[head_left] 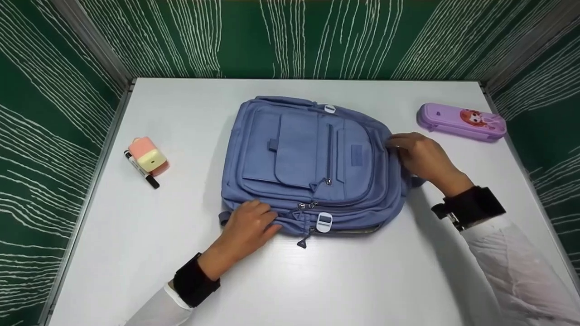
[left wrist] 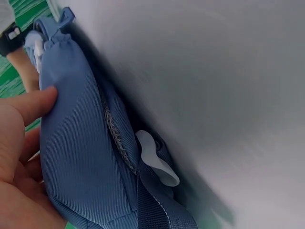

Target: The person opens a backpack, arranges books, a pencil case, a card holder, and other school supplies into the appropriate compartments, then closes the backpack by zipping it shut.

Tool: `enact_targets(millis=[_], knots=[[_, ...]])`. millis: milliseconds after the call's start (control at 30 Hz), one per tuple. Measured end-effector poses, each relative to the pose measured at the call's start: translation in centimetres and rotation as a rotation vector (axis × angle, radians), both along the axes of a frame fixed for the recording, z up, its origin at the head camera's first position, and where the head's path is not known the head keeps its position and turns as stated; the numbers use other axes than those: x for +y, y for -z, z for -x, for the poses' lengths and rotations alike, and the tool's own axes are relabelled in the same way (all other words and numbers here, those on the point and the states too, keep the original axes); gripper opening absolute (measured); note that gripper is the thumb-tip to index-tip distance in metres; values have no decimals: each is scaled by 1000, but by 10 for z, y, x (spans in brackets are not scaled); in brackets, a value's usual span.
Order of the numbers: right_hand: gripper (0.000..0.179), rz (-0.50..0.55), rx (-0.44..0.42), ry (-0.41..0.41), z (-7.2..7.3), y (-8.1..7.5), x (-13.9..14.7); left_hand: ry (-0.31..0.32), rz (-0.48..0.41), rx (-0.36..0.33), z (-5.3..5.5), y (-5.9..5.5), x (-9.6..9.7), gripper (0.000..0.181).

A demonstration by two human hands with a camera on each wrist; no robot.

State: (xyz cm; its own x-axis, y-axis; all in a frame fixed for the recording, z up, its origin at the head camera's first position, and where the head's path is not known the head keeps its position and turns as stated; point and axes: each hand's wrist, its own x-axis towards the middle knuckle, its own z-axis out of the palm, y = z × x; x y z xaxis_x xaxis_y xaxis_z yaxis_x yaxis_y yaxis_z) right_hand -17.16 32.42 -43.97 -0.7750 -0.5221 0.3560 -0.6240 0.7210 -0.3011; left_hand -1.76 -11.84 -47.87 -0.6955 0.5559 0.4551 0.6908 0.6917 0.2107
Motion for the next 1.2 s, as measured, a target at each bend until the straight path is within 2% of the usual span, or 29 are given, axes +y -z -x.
enact_targets(millis=[133,233,467,600,733,867,1033,1200], knots=[[30,58,48,37,-23,-8,-4,-41,-18,-6,-1,0,4,21],[28,108,95,27,-44,-13,-11,-74,-24,-11,-2,-1,9,21],[35,289,139,-122,-91,-16,-49,-139,-34,-22,-5,-1,19,17],[34,306,128,-202,-118,-10,-75,-153,-27,-22,-6,0,24,16],[25,294,-6,-255,-146,4,-97,-163,-23,-20,-7,-1,28,17],[15,258,-159,-234,-166,23,-115,-180,-24,-43,-9,-3,31,18],[9,210,-297,-169,-176,40,-136,-212,-22,-75,-12,-5,32,18],[8,207,-490,-75,-182,50,-155,-217,-13,-79,-13,-6,32,19]])
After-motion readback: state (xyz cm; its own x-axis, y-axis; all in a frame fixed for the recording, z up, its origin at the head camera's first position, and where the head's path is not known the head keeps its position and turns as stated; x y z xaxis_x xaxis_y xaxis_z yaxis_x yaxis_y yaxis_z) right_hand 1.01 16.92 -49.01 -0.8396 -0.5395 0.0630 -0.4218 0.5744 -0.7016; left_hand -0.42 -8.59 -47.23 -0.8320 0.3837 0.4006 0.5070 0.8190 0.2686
